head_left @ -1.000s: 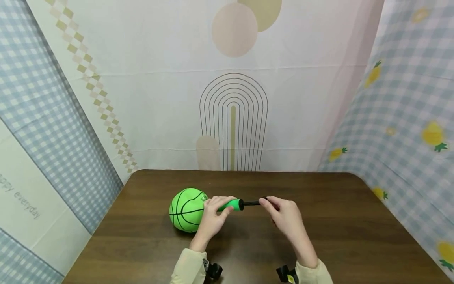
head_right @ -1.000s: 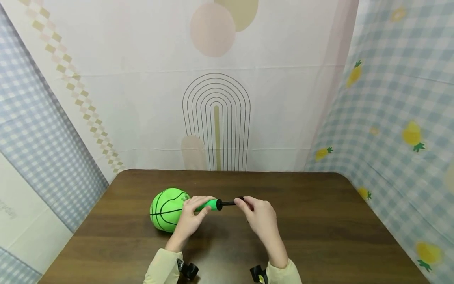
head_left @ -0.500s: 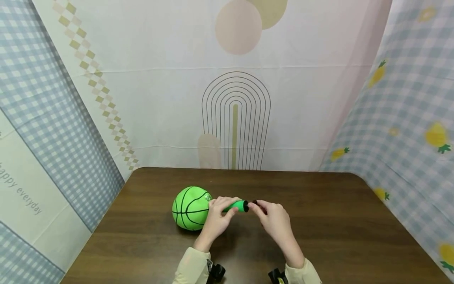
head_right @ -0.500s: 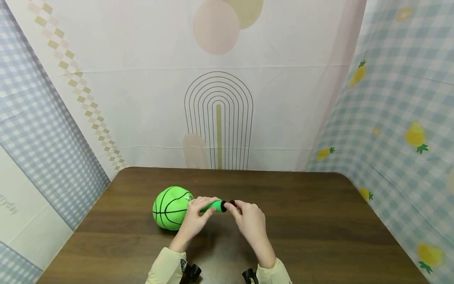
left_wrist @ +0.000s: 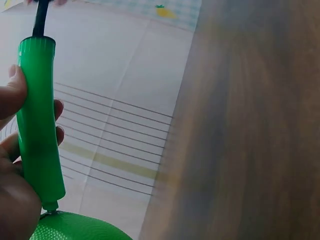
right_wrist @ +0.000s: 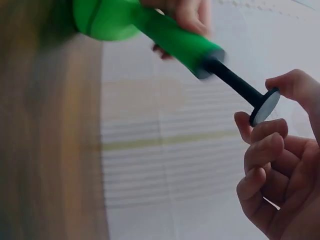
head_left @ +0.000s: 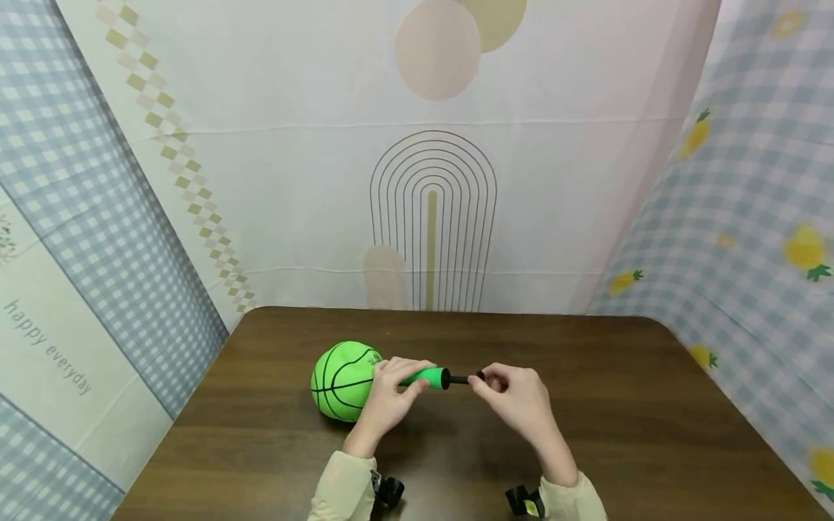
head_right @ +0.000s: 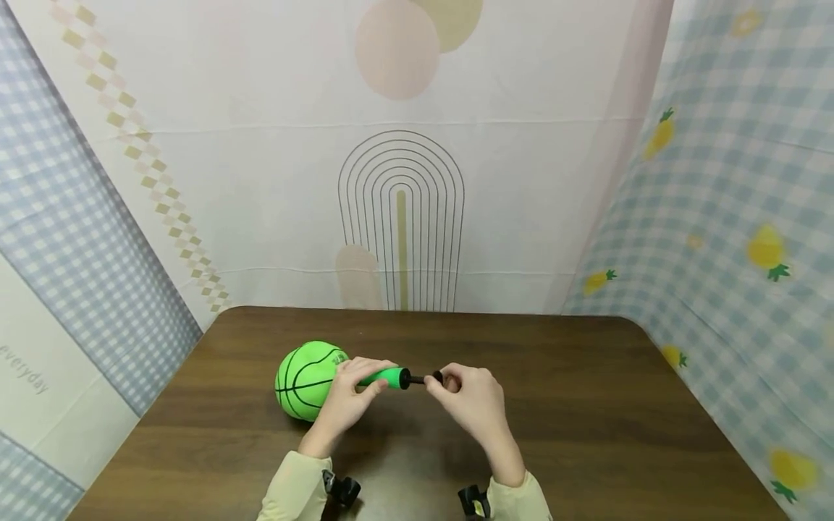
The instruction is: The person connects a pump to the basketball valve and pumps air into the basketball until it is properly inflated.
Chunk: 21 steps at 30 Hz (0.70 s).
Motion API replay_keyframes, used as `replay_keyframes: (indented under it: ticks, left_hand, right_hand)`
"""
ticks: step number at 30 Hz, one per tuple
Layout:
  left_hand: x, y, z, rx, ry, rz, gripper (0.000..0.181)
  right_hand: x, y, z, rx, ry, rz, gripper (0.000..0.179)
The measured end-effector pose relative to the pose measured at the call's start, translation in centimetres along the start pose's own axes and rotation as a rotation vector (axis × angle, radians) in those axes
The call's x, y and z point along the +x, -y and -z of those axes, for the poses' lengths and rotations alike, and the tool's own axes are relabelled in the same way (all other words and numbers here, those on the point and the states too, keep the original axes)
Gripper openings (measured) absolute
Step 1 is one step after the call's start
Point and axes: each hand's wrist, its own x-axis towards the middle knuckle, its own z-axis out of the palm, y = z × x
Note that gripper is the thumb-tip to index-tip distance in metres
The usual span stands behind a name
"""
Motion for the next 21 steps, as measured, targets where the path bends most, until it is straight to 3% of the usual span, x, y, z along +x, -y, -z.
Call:
replay_keyframes:
  ticks: [4,7,14,21]
  left_hand:
    - [0.1,0.3,0.7,-0.003,-0.037,0.018,0.026]
    - [0.1,0.5,1.0,-0.017,-0.034,0.032,0.026]
    - [0.2,0.9,1.0,-0.023,-0.026,0.024,0.026]
    - [0.2,1.0,0.9,-0.021,-0.073,0.030,0.026]
  right_hand:
    - [0.0,-0.2,2.1,-0.018,-0.124,-0.009,0.014]
    - [-0.3,-0.3,3.4,-0.021,-0.149,-0.015,0.015]
    - [-0.3,-0.4,4.2,-0.006,-0.051,0.014,0.020]
    - [0.0,-0.6,2.2,0.142,0.063,0.053,0.025]
